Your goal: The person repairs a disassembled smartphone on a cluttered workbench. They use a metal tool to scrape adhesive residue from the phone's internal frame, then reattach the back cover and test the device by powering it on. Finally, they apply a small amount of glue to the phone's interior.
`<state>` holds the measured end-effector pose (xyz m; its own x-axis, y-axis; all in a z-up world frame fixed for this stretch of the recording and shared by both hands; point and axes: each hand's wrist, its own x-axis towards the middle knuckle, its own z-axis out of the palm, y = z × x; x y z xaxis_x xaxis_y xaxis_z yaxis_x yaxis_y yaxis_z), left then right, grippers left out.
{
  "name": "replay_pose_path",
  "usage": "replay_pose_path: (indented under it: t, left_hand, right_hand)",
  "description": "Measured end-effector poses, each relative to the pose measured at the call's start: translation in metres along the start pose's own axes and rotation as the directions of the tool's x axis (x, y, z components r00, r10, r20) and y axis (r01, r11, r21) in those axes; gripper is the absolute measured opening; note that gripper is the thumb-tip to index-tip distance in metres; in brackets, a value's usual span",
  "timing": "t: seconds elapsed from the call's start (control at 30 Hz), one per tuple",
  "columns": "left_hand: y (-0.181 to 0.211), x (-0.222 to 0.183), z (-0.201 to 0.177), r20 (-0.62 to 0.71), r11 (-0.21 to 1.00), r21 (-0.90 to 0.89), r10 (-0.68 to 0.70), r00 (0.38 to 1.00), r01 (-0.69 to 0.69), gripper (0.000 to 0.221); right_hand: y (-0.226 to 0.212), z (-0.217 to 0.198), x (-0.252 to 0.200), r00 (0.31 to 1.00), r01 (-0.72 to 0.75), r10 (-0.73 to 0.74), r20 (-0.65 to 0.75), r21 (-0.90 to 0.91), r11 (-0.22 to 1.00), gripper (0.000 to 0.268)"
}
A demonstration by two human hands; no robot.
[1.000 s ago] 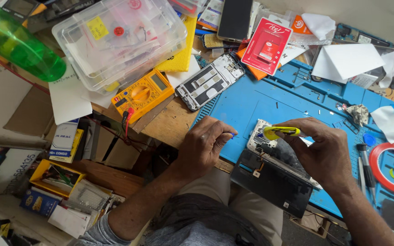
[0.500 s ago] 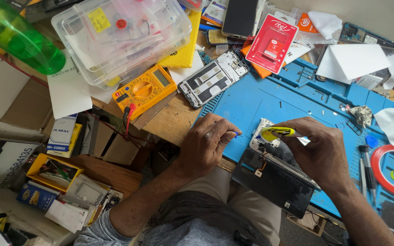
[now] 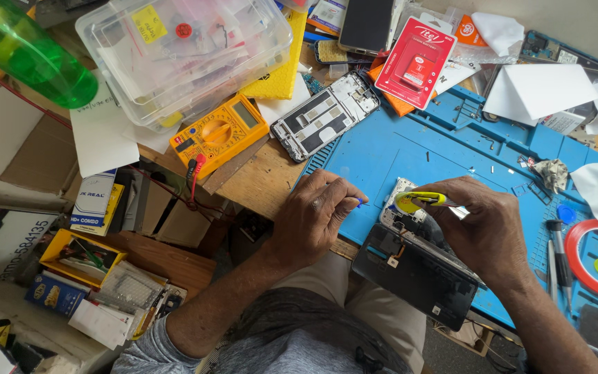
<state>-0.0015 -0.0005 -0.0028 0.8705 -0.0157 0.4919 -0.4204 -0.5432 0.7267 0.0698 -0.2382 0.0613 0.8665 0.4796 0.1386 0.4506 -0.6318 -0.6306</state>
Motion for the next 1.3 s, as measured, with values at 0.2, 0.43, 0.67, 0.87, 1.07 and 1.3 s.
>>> replay_pose_path:
  t: [0.2,0.43,0.67,0.87,1.07,1.3]
  left_hand:
    - [0.0,0.0,-0.001,0.005,1.0,0.004,0.009,1.0,-0.009,0.017]
    - [0.0,0.0,-0.001,0.017,1.0,0.005,0.008,1.0,-0.008,0.017]
    - [-0.001,-0.001,0.001,0.027,1.0,0.024,-0.012,1.0,0.011,0.018]
    - [-0.002,-0.001,0.001,0.034,1.0,0.019,-0.004,0.999,0.003,0.018]
    - [-0.002,-0.001,0.0,0.032,1.0,0.017,0.014,0.999,-0.015,0.019]
    - [0.004,0.002,-0.003,0.044,1.0,0.001,-0.005,0.999,0.005,0.018]
  right_hand:
    - [0.002,0.001,0.001,1.0,-0.005,0.005,-0.012,-0.006,1.0,0.023]
    - [0.008,0.001,0.003,0.999,0.031,-0.032,-0.04,-0.037,0.999,0.025]
    - [0.011,0.002,0.006,0.998,0.01,-0.014,-0.062,-0.071,0.997,0.024]
    - [0.014,0.001,0.006,0.996,0.038,-0.042,-0.077,-0.057,0.998,0.026]
    - [0.019,0.003,0.008,0.995,0.033,-0.036,-0.096,-0.035,0.999,0.028]
    - [0.021,0.003,0.013,0.994,0.016,-0.019,-0.107,-0.029,0.999,0.031]
